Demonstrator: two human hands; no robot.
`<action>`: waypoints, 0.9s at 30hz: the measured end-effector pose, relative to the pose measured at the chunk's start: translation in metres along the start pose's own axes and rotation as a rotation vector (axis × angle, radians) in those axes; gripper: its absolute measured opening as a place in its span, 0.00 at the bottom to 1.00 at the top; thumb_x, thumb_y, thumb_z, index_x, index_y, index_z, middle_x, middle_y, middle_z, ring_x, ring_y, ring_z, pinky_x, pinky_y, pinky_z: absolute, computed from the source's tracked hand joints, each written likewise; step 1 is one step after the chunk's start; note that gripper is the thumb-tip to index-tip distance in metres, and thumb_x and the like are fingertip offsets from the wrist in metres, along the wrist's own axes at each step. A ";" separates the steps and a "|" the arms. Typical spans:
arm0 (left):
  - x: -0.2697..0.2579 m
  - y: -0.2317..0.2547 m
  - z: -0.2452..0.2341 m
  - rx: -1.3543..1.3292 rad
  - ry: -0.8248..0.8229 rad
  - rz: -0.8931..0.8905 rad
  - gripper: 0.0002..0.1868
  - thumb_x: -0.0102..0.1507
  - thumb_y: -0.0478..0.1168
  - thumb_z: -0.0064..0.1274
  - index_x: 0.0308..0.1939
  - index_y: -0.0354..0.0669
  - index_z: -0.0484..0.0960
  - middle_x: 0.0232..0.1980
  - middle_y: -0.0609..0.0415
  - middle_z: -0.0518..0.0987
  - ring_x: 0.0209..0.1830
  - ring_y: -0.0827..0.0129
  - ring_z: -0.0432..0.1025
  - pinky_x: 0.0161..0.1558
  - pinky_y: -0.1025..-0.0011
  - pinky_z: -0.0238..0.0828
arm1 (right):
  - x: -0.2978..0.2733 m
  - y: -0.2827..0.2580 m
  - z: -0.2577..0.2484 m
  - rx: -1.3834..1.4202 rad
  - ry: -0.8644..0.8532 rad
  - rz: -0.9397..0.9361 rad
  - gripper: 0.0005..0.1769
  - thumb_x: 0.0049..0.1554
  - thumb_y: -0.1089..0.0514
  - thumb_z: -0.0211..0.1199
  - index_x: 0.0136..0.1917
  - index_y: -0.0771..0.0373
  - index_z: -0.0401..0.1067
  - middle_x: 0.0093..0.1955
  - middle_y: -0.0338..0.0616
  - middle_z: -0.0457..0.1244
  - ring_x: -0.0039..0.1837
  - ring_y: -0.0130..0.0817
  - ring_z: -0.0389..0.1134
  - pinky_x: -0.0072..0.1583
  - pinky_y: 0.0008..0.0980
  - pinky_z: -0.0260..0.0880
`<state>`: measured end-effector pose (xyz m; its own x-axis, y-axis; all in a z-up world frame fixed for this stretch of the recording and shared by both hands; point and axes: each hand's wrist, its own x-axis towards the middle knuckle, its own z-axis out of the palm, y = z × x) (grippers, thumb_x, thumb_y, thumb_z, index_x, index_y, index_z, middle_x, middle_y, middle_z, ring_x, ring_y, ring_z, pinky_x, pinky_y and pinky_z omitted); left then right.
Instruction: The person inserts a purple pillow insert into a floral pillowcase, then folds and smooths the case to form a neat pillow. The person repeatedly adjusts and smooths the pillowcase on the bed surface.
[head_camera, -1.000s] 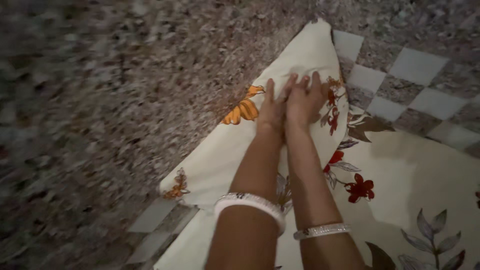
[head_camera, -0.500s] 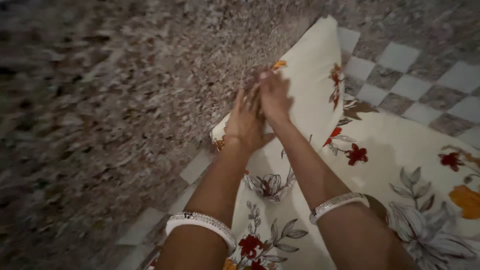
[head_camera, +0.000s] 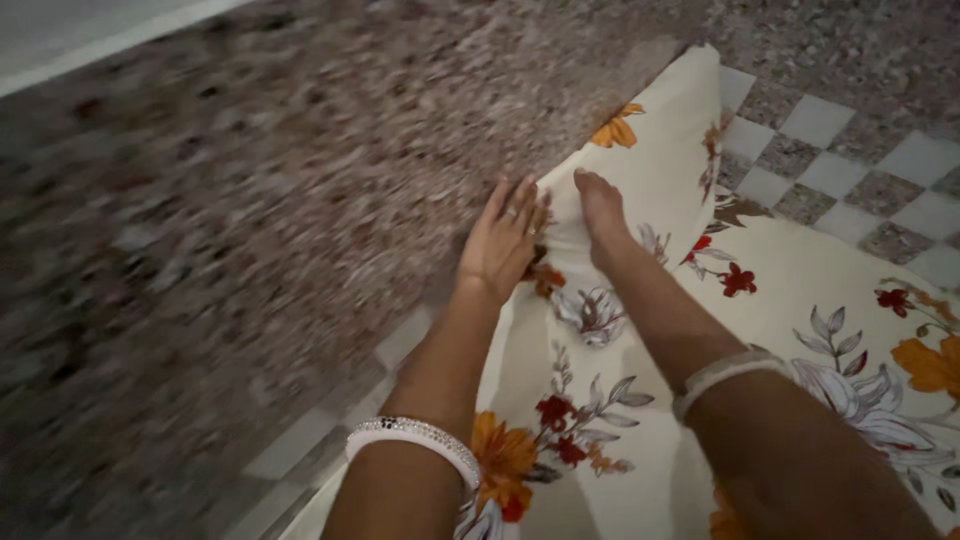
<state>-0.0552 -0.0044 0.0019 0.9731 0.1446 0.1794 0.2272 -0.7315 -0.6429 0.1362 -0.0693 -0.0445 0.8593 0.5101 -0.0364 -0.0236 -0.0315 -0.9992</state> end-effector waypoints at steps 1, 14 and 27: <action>-0.013 -0.004 -0.001 -0.035 0.007 -0.005 0.31 0.71 0.45 0.33 0.79 0.44 0.55 0.82 0.51 0.54 0.84 0.60 0.41 0.78 0.48 0.24 | -0.008 -0.005 0.002 0.168 -0.097 -0.017 0.20 0.63 0.48 0.59 0.59 0.66 0.73 0.57 0.47 0.64 0.59 0.38 0.62 0.63 0.41 0.64; -0.085 -0.034 0.035 0.021 -0.253 0.113 0.32 0.75 0.48 0.28 0.82 0.45 0.47 0.86 0.60 0.39 0.85 0.64 0.30 0.79 0.54 0.14 | -0.118 -0.033 -0.033 -0.563 -0.346 0.349 0.23 0.62 0.44 0.58 0.67 0.52 0.74 0.66 0.43 0.67 0.66 0.42 0.66 0.64 0.50 0.66; -0.120 -0.032 -0.011 0.320 -0.496 0.033 0.64 0.57 0.62 0.63 0.84 0.49 0.35 0.86 0.59 0.30 0.84 0.54 0.21 0.74 0.46 0.12 | -0.152 -0.118 -0.109 -1.297 -0.361 -0.202 0.24 0.59 0.49 0.64 0.63 0.65 0.80 0.56 0.52 0.73 0.56 0.47 0.72 0.61 0.47 0.71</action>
<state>-0.1801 -0.0053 0.0092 0.8642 0.4757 -0.1641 0.1222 -0.5148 -0.8486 0.0640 -0.2365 0.0807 0.6056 0.7902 -0.0939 0.7507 -0.6065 -0.2621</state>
